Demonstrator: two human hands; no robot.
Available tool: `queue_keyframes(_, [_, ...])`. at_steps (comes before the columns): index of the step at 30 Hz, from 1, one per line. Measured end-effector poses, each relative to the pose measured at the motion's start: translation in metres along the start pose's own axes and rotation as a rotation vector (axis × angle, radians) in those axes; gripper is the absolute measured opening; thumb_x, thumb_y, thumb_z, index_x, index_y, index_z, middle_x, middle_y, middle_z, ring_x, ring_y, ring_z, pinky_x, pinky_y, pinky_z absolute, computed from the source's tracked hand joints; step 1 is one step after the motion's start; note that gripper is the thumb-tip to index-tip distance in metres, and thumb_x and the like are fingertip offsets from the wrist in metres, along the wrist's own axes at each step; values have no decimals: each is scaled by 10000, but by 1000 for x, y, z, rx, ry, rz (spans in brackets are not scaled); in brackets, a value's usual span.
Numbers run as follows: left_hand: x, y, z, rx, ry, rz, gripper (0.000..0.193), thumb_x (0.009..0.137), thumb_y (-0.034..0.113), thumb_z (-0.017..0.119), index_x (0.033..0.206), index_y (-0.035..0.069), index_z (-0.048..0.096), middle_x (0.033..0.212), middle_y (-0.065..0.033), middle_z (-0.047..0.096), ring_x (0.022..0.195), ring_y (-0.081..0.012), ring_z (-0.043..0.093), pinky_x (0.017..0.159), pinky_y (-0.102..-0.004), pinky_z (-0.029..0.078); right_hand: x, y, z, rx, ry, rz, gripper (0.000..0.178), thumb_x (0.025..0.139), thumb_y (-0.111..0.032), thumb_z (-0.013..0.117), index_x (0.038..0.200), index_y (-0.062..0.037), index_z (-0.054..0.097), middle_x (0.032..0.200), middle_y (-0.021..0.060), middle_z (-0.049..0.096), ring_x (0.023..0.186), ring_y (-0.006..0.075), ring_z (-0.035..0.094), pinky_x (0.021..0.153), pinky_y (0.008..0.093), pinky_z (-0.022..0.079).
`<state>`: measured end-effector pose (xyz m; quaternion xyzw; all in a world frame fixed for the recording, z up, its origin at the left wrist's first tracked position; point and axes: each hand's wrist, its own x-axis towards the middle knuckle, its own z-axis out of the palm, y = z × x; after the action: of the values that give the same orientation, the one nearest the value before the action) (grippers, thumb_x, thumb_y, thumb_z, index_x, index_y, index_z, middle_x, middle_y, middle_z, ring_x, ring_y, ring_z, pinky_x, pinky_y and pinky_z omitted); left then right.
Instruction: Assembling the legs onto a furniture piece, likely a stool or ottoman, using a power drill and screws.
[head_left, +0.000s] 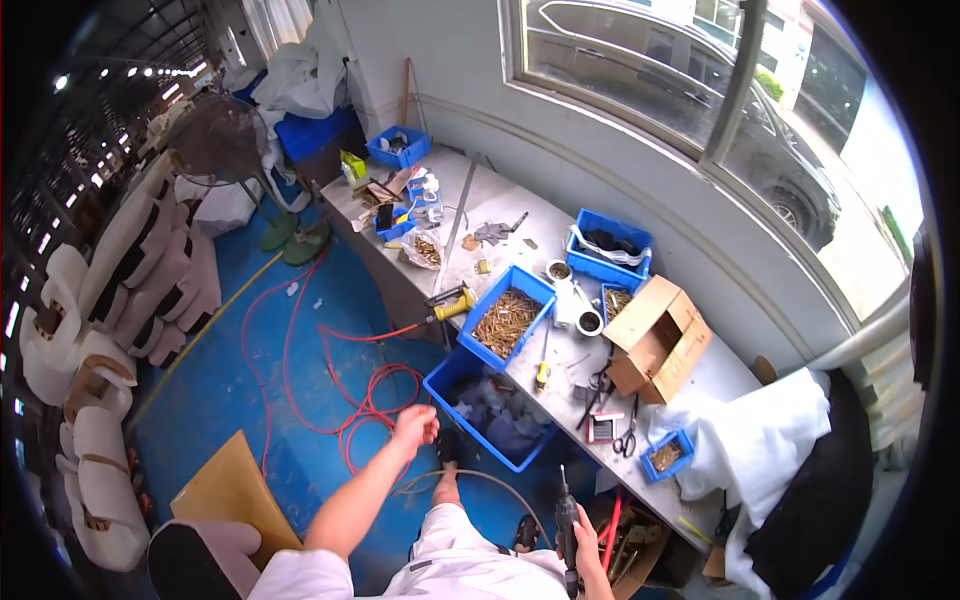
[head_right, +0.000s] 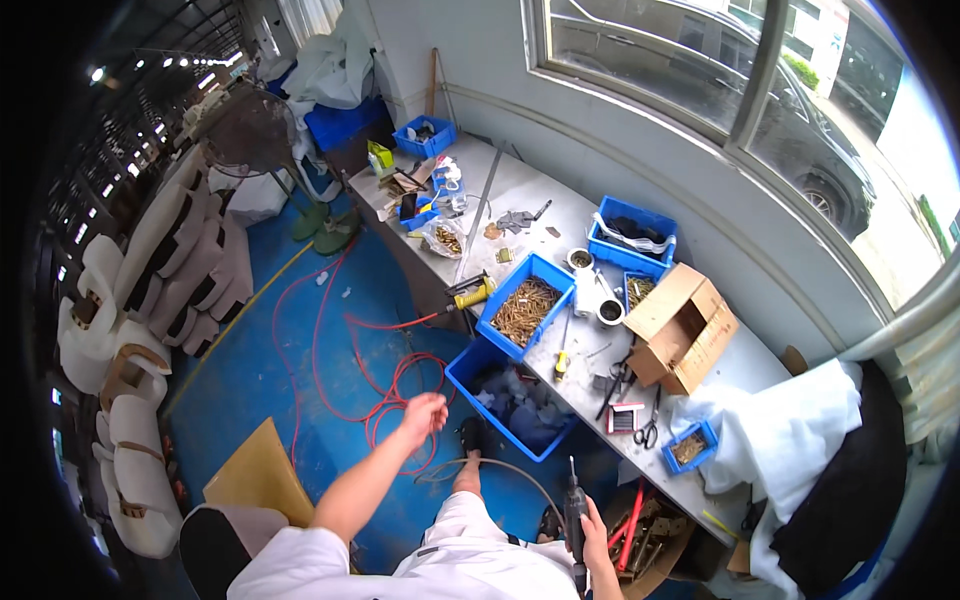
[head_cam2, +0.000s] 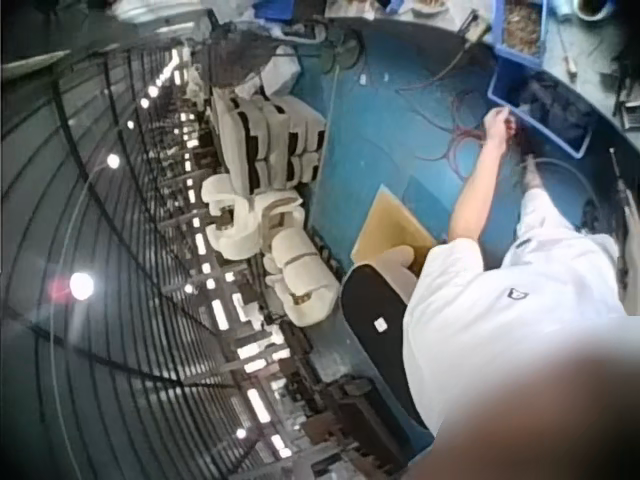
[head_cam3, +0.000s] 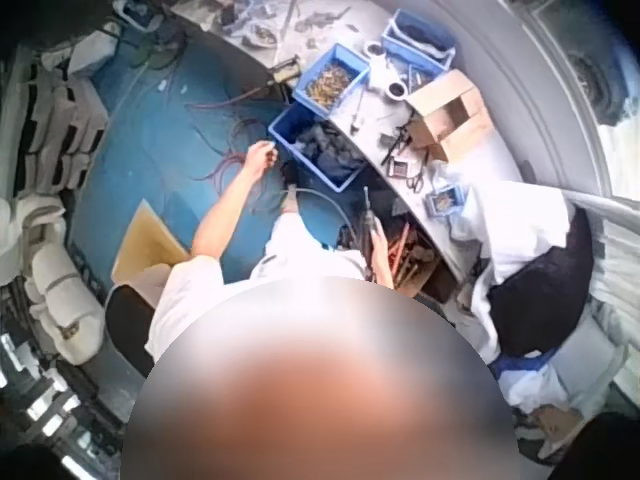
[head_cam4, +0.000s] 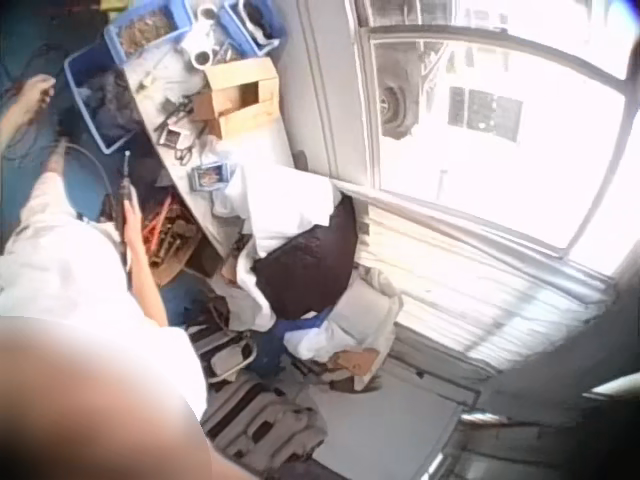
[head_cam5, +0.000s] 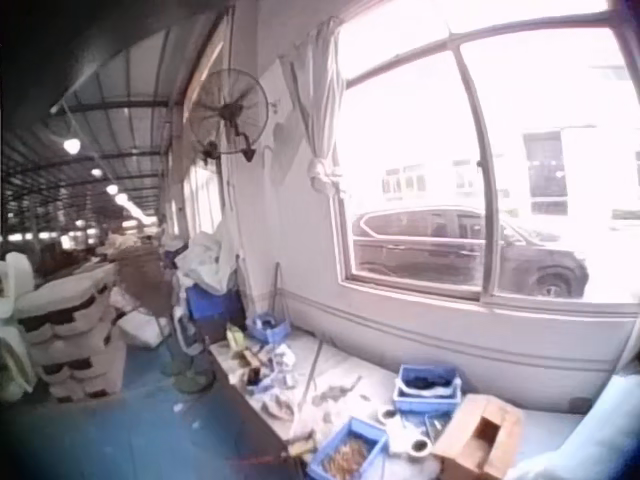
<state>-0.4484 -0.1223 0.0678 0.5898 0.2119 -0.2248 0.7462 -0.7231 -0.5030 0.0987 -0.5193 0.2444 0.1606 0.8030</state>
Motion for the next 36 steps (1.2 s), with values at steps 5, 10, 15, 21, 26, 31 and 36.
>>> queue_keyframes(5, [255, 134, -33, -21, 150, 90, 90, 980, 183, 590, 970, 97, 613, 704, -28, 645, 524, -117, 585, 429, -268, 461, 75, 18, 57, 162, 384, 112, 554, 939, -106, 657, 1471, -43, 515, 1135, 112, 734, 997, 258, 689, 898, 376, 532])
queue_keyframes(10, [457, 237, -63, -35, 156, 30, 396, 1004, 347, 601, 1269, 96, 449, 952, -144, 699, 638, -237, 684, 492, -346, 559, 145, -10, 115, 53, 386, 229, 537, 1014, -149, 444, 1547, -113, 387, 825, 123, 646, 523, 194, 603, 459, 321, 517])
queue_keyframes(15, [505, 187, -82, 758, 23, 83, 516, 999, 326, 641, 1406, 29, 532, 912, -35, 663, 656, -78, 580, 552, -227, 461, 221, 5, 114, -76, 452, 208, 530, 1032, -199, 539, 1548, -154, 429, 940, 52, 670, 601, 116, 585, 537, 251, 482])
queue_keyframes(21, [322, 7, -74, 557, -300, -354, 164, 1019, 222, 620, 1093, 78, 642, 809, -3, 650, 637, -60, 585, 519, -213, 451, 315, -25, 83, -93, 523, 227, 559, 1018, -172, 577, 1550, -141, 410, 909, 31, 626, 679, 84, 548, 602, 242, 466])
queue_keyframes(26, [162, -96, -89, 695, -369, -545, 111, 981, 100, 632, 1021, 9, 681, 779, -43, 695, 639, -97, 622, 550, -247, 477, 415, -4, 12, -296, 539, 77, 603, 993, -226, 619, 1546, -98, 415, 1059, 79, 657, 919, 114, 555, 873, 248, 462])
queue_keyframes(31, [185, -86, 81, 483, -287, -487, 371, 1076, 311, 528, 1259, 18, 664, 976, -38, 722, 818, -84, 635, 691, -224, 492, 418, -11, -12, -164, 375, -37, 597, 993, -167, 607, 1549, -75, 411, 1293, 78, 618, 1113, 132, 566, 993, 264, 442])
queue_keyframes(36, [288, -129, 269, 196, 41, -367, 348, 1081, 273, 503, 1082, -53, 627, 895, -122, 719, 813, -187, 697, 763, -320, 543, 372, -8, -27, -405, 208, 108, 646, 945, -312, 659, 1542, -222, 430, 1116, 221, 710, 964, 332, 708, 886, 367, 515])
